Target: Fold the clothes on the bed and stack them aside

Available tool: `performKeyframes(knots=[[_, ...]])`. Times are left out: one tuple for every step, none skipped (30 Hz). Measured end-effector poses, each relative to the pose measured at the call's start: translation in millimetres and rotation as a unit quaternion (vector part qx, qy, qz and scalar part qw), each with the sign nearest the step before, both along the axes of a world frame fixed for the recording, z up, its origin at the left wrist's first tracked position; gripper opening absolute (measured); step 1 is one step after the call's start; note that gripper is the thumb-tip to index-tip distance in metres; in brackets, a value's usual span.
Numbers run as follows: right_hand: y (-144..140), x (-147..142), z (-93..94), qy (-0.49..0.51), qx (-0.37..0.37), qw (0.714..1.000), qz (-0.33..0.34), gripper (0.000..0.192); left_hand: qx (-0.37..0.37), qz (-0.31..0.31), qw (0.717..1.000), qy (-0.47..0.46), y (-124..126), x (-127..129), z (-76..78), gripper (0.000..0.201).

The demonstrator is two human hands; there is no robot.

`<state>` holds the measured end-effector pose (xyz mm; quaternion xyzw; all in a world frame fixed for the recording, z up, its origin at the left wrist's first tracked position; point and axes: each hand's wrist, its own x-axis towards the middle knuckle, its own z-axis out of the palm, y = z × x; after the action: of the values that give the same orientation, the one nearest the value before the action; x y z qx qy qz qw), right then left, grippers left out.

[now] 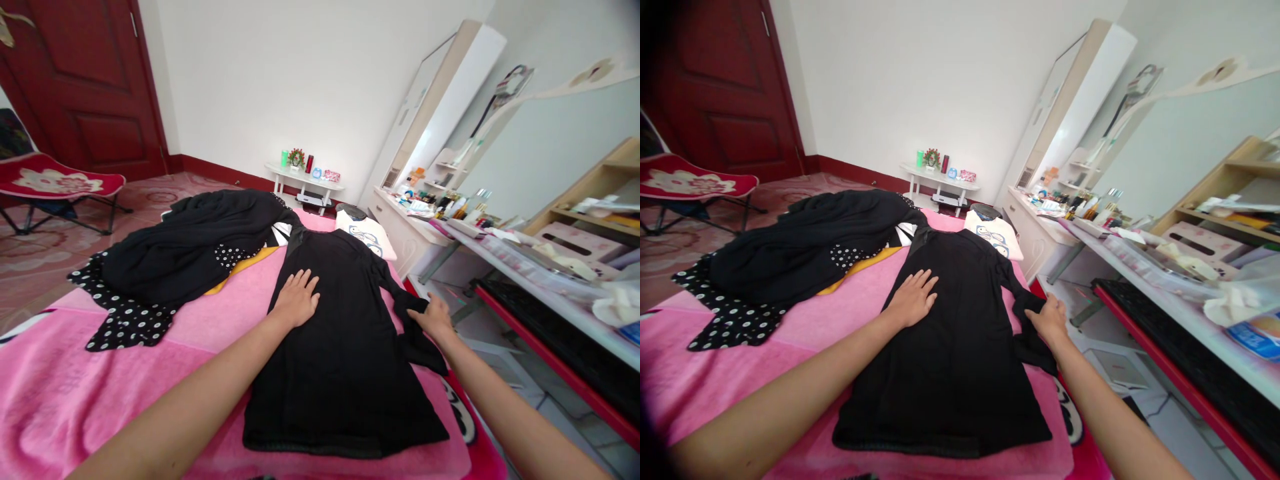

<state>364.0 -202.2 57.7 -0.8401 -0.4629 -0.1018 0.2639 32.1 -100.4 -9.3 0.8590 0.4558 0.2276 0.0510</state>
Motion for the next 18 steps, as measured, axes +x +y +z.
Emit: performKeyframes(knots=[[-9, -8, 1.7, -0.063, -0.025, 0.998, 0.018, 0.053, -0.001, -0.001, 1.000, 0.000, 0, 0, 0.4, 0.051], [-17, -16, 3.6, -0.109, -0.054, 0.992, 0.043, 0.046, -0.001, -0.001, 1.000, 0.001, -1, -1, 0.8, 0.051], [-26, -24, 5.3, -0.129, -0.096, 0.984, 0.073, 0.038, -0.001, 0.000, 1.000, 0.004, -1, -1, 1.3, 0.051], [-33, -31, 6.6, -0.125, -0.150, 0.975, 0.101, 0.034, 0.000, 0.001, 1.000, 0.007, -1, -1, 1.6, 0.051], [-39, -37, 7.2, -0.105, -0.209, 0.965, 0.121, 0.036, 0.002, 0.003, 1.000, 0.011, -1, -1, 1.9, 0.051], [-44, -42, 7.2, -0.081, -0.259, 0.953, 0.134, 0.039, 0.006, 0.004, 1.000, 0.015, -1, 0, 2.0, 0.051], [-47, -44, 6.4, -0.057, -0.293, 0.943, 0.145, 0.040, 0.009, 0.006, 1.000, 0.019, -1, 0, 1.9, 0.050], [-49, -45, 5.2, -0.037, -0.307, 0.938, 0.157, 0.039, 0.013, 0.008, 1.000, 0.022, -1, 0, 1.7, 0.050], [-51, -44, 3.7, -0.019, -0.306, 0.936, 0.171, 0.037, 0.017, 0.009, 0.999, 0.025, -1, 0, 1.4, 0.050], [-51, -40, 2.1, 0.001, -0.294, 0.938, 0.185, 0.035, 0.020, 0.010, 0.999, 0.028, -1, 1, 1.0, 0.050], [-51, -36, 0.7, 0.023, -0.282, 0.939, 0.197, 0.030, 0.023, 0.010, 0.999, 0.031, -1, 1, 0.6, 0.050], [-50, -30, -0.2, 0.046, -0.271, 0.939, 0.205, 0.024, 0.025, 0.010, 0.999, 0.033, 0, 1, 0.3, 0.050], [-49, -24, -0.3, 0.064, -0.262, 0.940, 0.210, 0.018, 0.026, 0.011, 0.999, 0.033, 0, 1, 0.0, 0.050], [-48, -17, 0.7, 0.081, -0.251, 0.941, 0.212, 0.015, 0.027, 0.011, 0.999, 0.033, 0, 1, -0.2, 0.050], [-47, -11, 3.0, 0.101, -0.233, 0.944, 0.209, 0.014, 0.028, 0.011, 0.999, 0.031, 0, 1, -0.4, 0.050], [-45, -5, 7.1, 0.123, -0.203, 0.950, 0.200, 0.014, 0.029, 0.011, 0.999, 0.028, 0, 1, -0.5, 0.050], [-43, 0, 13.1, 0.146, -0.146, 0.961, 0.186, 0.016, 0.031, 0.011, 0.999, 0.024, 0, 1, -0.6, 0.050], [-39, 5, 21.1, 0.169, -0.068, 0.969, 0.168, 0.016, 0.036, 0.011, 0.999, 0.019, 0, 1, -0.6, 0.049]])
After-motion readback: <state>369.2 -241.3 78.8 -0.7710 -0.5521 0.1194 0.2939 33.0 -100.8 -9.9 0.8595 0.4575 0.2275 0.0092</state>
